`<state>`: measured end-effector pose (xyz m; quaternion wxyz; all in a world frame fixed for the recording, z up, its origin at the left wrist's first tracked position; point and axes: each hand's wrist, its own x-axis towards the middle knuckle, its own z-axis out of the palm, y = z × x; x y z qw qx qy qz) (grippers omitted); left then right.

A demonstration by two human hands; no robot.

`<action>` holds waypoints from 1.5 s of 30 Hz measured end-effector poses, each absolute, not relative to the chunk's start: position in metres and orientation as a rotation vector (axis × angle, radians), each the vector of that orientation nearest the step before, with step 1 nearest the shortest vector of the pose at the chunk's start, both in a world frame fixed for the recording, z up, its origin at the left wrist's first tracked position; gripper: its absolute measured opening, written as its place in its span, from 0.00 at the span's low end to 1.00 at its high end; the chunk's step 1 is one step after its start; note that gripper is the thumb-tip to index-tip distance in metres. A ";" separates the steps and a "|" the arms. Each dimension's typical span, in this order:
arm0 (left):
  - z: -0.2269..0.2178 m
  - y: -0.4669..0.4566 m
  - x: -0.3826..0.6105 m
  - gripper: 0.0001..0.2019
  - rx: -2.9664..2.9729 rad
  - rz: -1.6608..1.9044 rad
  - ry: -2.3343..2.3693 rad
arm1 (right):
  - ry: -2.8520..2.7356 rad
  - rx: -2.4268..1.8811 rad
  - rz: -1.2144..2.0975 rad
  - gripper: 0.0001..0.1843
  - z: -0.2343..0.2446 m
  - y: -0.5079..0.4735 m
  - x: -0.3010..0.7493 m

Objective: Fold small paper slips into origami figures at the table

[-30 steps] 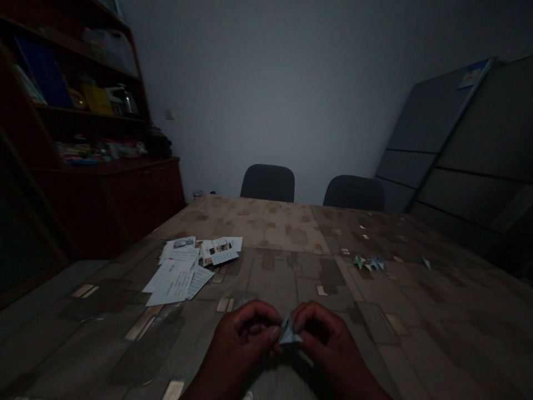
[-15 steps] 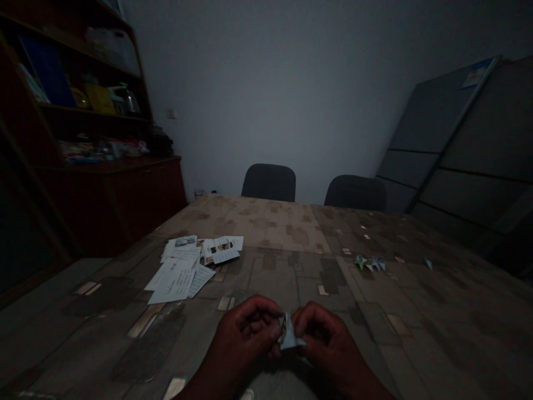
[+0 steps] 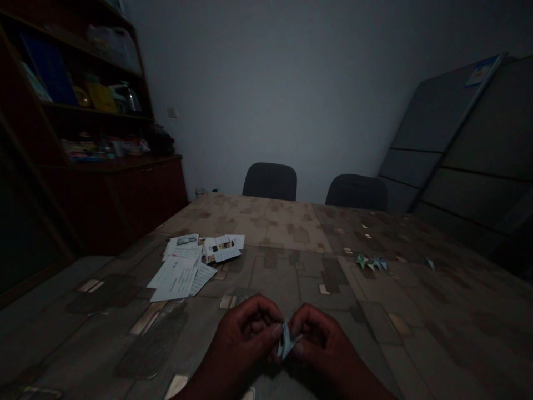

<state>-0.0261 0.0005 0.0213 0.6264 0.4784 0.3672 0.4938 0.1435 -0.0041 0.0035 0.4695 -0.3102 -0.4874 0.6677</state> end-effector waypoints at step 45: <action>0.045 -0.010 -0.024 0.05 1.251 1.322 1.178 | -1.483 -0.964 1.139 0.13 0.015 -0.012 0.148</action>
